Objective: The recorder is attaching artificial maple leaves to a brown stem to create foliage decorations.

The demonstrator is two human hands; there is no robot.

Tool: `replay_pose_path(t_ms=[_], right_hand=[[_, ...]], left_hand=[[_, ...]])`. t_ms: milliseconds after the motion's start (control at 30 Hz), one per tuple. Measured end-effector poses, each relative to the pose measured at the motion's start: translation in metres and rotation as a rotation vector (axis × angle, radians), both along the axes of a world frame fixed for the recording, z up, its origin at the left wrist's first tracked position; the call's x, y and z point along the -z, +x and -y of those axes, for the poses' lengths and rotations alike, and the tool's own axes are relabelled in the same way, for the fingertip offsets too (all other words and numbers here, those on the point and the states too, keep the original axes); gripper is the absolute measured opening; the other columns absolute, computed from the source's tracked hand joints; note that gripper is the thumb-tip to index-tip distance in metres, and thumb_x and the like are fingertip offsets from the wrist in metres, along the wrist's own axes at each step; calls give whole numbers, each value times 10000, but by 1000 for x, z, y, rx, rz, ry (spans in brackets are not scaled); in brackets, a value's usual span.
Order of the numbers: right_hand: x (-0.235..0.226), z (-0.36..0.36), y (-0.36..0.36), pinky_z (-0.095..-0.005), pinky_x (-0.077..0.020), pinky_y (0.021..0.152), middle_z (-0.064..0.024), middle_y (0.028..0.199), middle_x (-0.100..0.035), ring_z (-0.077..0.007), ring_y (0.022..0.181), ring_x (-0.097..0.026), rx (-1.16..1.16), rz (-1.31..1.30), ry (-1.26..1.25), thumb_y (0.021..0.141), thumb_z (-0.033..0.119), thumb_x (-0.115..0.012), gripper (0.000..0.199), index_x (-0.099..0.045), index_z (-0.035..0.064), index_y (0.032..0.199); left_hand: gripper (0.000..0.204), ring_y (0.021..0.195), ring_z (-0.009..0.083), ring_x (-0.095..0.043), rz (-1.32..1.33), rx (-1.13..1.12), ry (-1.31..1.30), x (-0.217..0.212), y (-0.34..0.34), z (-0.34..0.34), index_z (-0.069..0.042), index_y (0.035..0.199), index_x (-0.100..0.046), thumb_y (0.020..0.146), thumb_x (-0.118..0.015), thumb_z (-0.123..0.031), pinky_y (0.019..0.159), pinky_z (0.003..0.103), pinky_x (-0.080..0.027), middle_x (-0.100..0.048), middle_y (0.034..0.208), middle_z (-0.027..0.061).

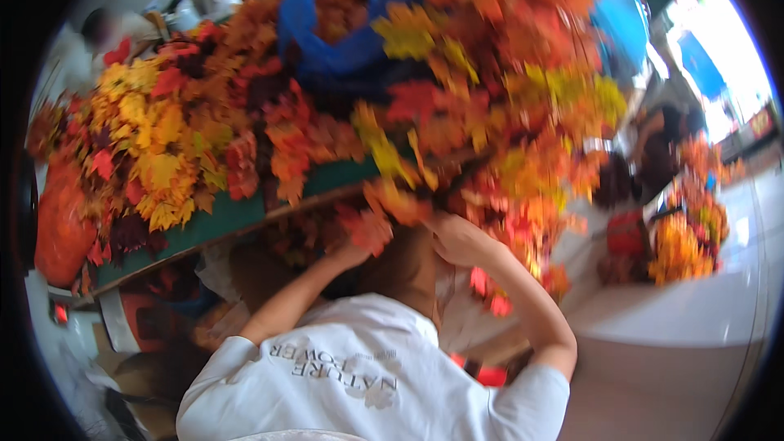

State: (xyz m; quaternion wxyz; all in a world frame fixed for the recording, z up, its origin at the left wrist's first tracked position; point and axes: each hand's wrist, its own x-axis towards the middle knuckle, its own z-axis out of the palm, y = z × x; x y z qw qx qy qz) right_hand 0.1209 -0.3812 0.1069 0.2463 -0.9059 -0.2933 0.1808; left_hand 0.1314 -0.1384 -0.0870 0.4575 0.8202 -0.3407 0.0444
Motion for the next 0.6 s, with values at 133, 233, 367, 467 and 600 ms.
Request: replay_pose_path(t_ms=[133, 233, 367, 467, 600], right_hand=[[75, -77, -14, -297, -450, 881, -134, 1095, -545, -162, 1061, -530, -52, -547, 91, 709, 175, -760, 791, -328, -14, 1345], [112, -110, -47, -301, -461, 861, -103, 1010, -588, -180, 1021, -553, -125, -606, 871, 809, 75, -638, 332, -513, 8, 1108], [40, -88, -44, -306, -473, 800, -127, 1009, -625, -180, 959, -589, -430, -86, 754, 791, 74, -580, 324, -559, 35, 1113], [-64, 20, -48, -331, -500, 739, -147, 908, -663, -211, 842, -638, -72, -279, 212, 716, 21, -552, 365, -602, 19, 1077], [-152, 212, -101, -303, -503, 704, -56, 981, -633, -179, 854, -624, 835, -321, 682, 859, 150, -562, 211, -584, 40, 1038]], left_hand=[[299, 597, 126, -566, -622, -22, -562, -127, -39, 1, -60, 1009, -524, 986, -403, -333, 566, 278, -493, -592, 742, 63], [280, 552, 160, -555, -947, 59, -1209, -196, -45, 3, -93, 1059, -504, 978, -413, -345, 497, 250, -476, -591, 748, 110], [392, 1024, 268, -568, -1094, 749, -1426, -242, -38, -11, -99, 1302, -421, 980, -406, -322, 760, 333, -553, -522, 1087, 166], [541, 1202, 328, -470, -959, 216, -1268, -292, -72, 18, -41, 1361, -338, 958, -442, -386, 947, 414, -456, -417, 1313, 244], [601, 1278, 245, -395, -824, 661, -697, -282, -95, 65, -75, 1379, -334, 871, -614, -231, 1046, 393, -309, -372, 1394, 124]])
